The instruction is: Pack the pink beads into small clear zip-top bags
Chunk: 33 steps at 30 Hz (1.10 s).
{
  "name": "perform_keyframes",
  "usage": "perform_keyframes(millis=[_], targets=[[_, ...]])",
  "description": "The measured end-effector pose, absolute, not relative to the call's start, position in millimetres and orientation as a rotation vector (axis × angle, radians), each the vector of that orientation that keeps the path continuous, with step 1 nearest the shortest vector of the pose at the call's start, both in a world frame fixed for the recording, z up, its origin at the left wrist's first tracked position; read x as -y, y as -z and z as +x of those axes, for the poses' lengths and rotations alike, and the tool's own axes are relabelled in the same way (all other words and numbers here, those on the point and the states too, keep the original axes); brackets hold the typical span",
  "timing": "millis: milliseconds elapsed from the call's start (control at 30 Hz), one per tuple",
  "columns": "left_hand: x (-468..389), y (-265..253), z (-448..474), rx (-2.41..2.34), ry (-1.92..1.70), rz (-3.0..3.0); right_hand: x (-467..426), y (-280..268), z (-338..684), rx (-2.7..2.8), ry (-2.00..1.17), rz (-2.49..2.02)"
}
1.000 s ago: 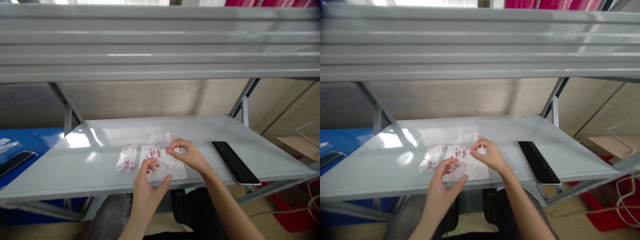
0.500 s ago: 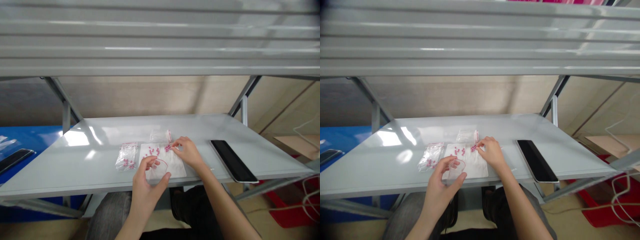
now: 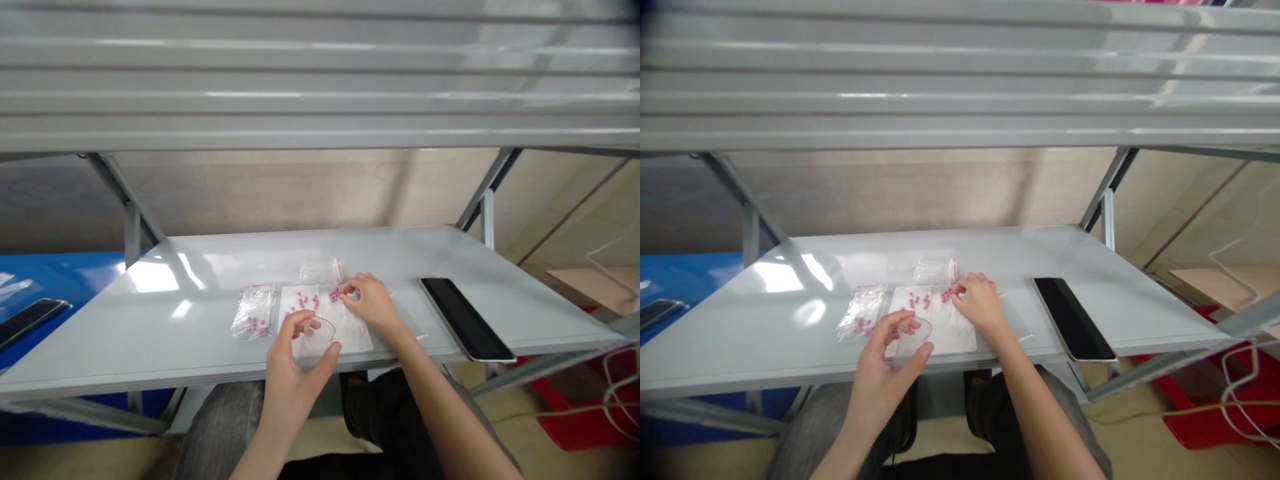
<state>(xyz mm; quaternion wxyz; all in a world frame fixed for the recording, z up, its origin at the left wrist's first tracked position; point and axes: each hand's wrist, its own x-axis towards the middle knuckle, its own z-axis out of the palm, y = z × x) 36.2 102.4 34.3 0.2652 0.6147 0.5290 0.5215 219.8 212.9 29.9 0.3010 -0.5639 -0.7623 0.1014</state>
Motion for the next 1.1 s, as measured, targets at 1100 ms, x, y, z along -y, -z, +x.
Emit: perform_keyframes(millis=[1100], targets=[[-103, -32, 34, -1.418, -1.375, 1.625, -223, -17, 222, 2.073, -0.235, -1.37]])
